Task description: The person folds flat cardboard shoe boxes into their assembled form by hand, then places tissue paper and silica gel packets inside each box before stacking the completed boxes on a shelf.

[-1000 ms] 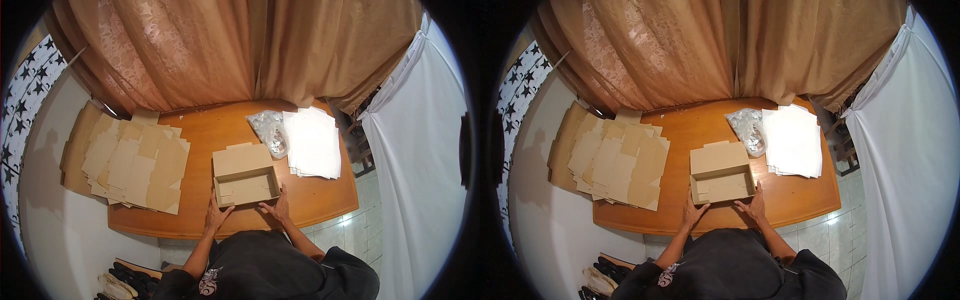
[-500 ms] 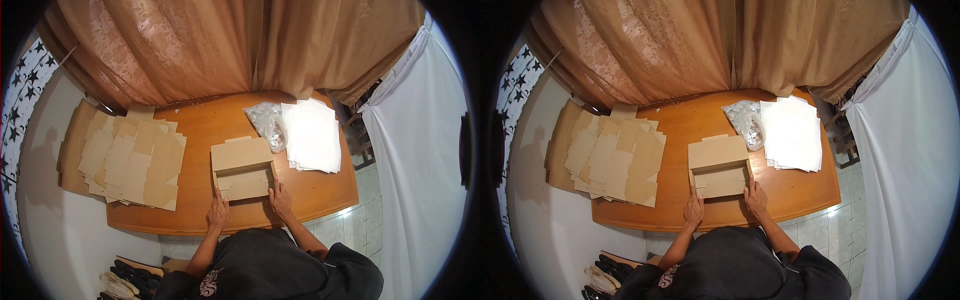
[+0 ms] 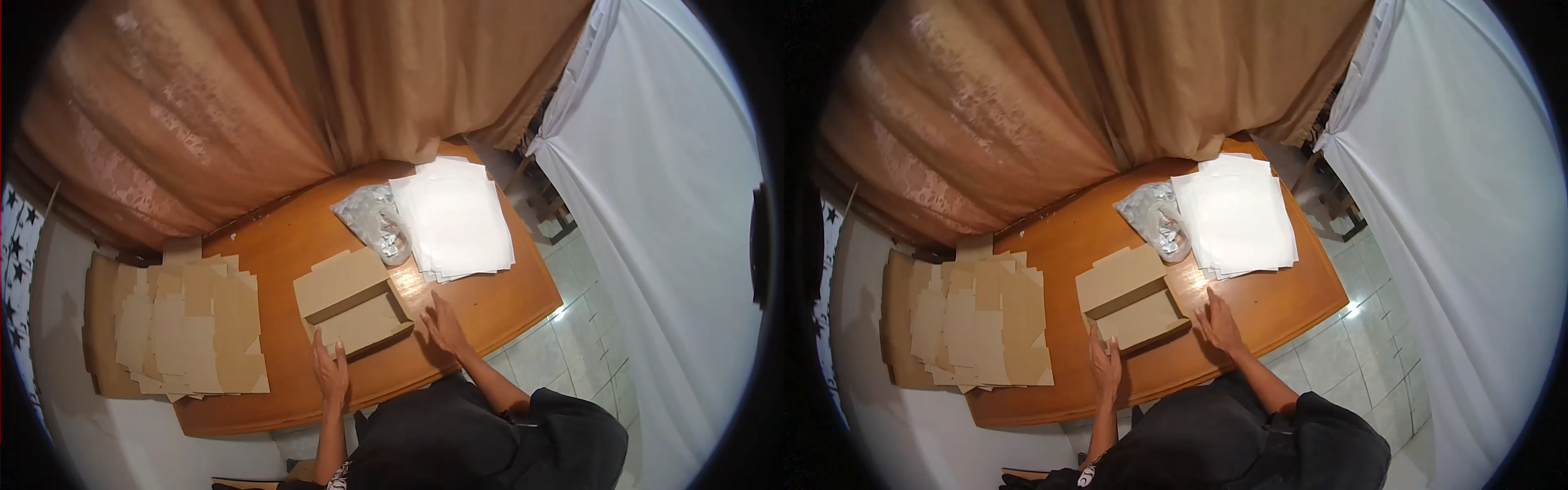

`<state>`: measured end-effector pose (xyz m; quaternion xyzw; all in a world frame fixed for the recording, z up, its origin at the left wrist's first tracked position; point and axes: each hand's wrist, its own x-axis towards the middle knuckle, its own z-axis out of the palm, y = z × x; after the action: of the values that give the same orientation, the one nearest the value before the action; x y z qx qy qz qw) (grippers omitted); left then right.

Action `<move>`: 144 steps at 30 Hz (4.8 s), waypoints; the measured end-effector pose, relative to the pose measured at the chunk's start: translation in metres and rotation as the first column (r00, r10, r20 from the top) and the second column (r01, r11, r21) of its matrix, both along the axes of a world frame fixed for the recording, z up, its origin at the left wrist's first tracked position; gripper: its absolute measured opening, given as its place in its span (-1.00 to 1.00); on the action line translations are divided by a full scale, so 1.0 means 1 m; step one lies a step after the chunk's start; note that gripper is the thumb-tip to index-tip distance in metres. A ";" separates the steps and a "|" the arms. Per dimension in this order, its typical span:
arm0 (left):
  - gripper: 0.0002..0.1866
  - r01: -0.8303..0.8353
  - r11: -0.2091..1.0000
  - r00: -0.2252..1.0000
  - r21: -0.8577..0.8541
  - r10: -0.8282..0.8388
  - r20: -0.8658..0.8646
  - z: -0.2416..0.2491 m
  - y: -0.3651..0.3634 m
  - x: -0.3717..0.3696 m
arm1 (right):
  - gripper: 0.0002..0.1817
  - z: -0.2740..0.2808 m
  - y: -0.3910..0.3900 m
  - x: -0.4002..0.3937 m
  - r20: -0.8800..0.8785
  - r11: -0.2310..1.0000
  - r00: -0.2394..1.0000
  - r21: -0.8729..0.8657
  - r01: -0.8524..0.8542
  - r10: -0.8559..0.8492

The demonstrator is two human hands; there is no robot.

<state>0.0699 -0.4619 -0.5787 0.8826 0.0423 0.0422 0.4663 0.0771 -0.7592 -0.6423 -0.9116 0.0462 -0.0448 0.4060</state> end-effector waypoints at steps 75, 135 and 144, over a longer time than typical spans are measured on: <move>-0.83 -0.542 0.818 0.830 -0.193 0.487 -0.272 -0.050 0.066 0.016 | -0.41 -0.008 0.008 0.103 -0.197 0.831 0.974 0.520 0.200 -0.112; 0.12 0.557 0.769 0.693 0.312 -0.224 -0.685 -0.129 0.007 0.078 | -0.16 -0.089 0.112 0.091 -0.604 0.747 0.764 -0.395 -0.534 0.227; 0.13 0.506 0.767 0.772 0.393 -0.200 -0.604 -0.131 0.005 0.077 | -0.29 -0.070 0.112 0.082 -0.469 0.759 0.845 -0.443 -0.477 0.258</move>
<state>0.1472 -0.4571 -0.7092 0.9434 -0.0189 -0.2845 0.1696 0.1590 -0.6475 -0.7124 -0.9695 -0.0743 0.2035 0.1144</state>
